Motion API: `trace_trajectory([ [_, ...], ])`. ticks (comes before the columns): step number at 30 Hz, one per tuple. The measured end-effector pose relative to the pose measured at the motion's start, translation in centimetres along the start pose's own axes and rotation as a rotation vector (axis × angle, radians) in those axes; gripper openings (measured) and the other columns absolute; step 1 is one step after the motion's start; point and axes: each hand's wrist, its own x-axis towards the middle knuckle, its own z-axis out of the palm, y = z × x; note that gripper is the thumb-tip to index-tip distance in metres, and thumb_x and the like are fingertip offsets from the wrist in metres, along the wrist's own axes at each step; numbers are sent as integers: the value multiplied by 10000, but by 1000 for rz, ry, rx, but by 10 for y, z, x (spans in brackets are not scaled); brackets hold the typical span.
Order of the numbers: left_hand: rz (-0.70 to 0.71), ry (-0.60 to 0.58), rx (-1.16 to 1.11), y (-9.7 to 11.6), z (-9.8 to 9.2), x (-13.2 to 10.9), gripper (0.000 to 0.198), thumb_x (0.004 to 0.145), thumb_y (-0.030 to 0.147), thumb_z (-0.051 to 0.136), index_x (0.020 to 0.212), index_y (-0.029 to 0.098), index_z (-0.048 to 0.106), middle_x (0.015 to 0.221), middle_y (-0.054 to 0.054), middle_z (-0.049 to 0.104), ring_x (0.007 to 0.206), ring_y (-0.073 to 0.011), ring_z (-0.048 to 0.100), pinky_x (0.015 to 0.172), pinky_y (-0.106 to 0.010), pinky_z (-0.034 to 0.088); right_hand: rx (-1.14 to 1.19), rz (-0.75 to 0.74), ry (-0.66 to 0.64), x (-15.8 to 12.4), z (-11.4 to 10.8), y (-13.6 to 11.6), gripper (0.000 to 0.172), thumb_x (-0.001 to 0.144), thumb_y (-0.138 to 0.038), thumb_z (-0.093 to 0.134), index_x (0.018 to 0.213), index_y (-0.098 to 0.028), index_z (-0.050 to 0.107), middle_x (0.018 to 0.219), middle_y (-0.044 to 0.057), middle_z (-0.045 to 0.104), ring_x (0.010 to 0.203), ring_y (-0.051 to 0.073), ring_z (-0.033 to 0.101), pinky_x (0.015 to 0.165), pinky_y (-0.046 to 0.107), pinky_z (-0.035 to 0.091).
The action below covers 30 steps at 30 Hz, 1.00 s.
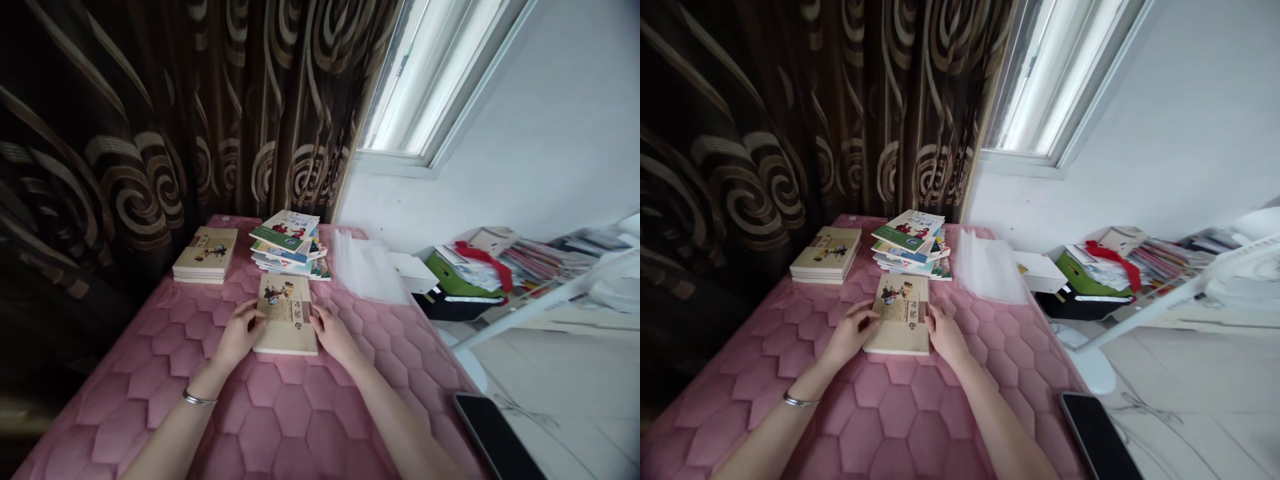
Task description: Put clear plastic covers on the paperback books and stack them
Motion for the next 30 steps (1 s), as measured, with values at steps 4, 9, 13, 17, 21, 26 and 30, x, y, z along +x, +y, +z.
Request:
trace_trajectory([
  [4, 169, -96, 62, 15, -6, -3, 199, 785, 106, 563, 790, 228, 721, 1082, -61, 669, 1017, -209, 602, 928, -401, 451, -33, -183, 106, -14, -6, -5, 277, 864, -158, 480, 1077, -216, 647, 1022, 84, 591, 939, 210, 592, 866, 340, 467],
  [9, 244, -237, 66, 34, -4, -9, 107, 788, 168, 622, 762, 238, 698, 955, -21, 677, 930, -171, 607, 879, -344, 431, 49, -401, 27, -41, -7, -31, 58, 807, -222, 625, 854, -242, 654, 969, 31, 587, 945, 196, 549, 848, 343, 422],
  [13, 220, -267, 97, 35, -1, -13, 112, 702, 261, 729, 788, 229, 664, 1043, -24, 640, 1011, -198, 570, 893, -360, 414, -5, -386, 52, -52, 4, -43, 213, 752, -361, 714, 902, -241, 622, 1038, 43, 589, 1005, 241, 509, 817, 369, 375],
  [17, 215, -275, 117, 33, 0, -14, 161, 674, 268, 751, 785, 223, 644, 1064, -29, 630, 1020, -204, 561, 907, -372, 408, -42, -364, 102, -49, 14, -42, 245, 756, -410, 716, 883, -229, 610, 1020, 51, 601, 997, 241, 513, 798, 358, 365],
  [21, 244, -294, 116, 37, -4, -12, 131, 688, 245, 741, 775, 220, 646, 1050, -32, 650, 1009, -200, 578, 925, -371, 409, -48, -360, 103, -46, 14, -40, 240, 771, -415, 706, 867, -221, 604, 1015, 49, 621, 980, 232, 533, 795, 350, 363],
  [26, 253, -365, 80, 33, -13, -8, 118, 697, 244, 748, 794, 236, 680, 1098, -34, 671, 1051, -202, 590, 979, -371, 394, -20, -349, 37, -45, -1, -31, 158, 785, -327, 700, 856, -224, 603, 1052, 34, 636, 1004, 218, 541, 837, 353, 347],
  [30, 188, -453, -29, 24, -22, -4, 130, 708, 153, 701, 811, 231, 697, 1109, -41, 679, 1034, -182, 618, 925, -313, 445, 12, -369, -58, -41, -18, -16, 98, 801, -249, 670, 876, -230, 611, 1100, 22, 653, 1050, 215, 544, 909, 400, 325],
])
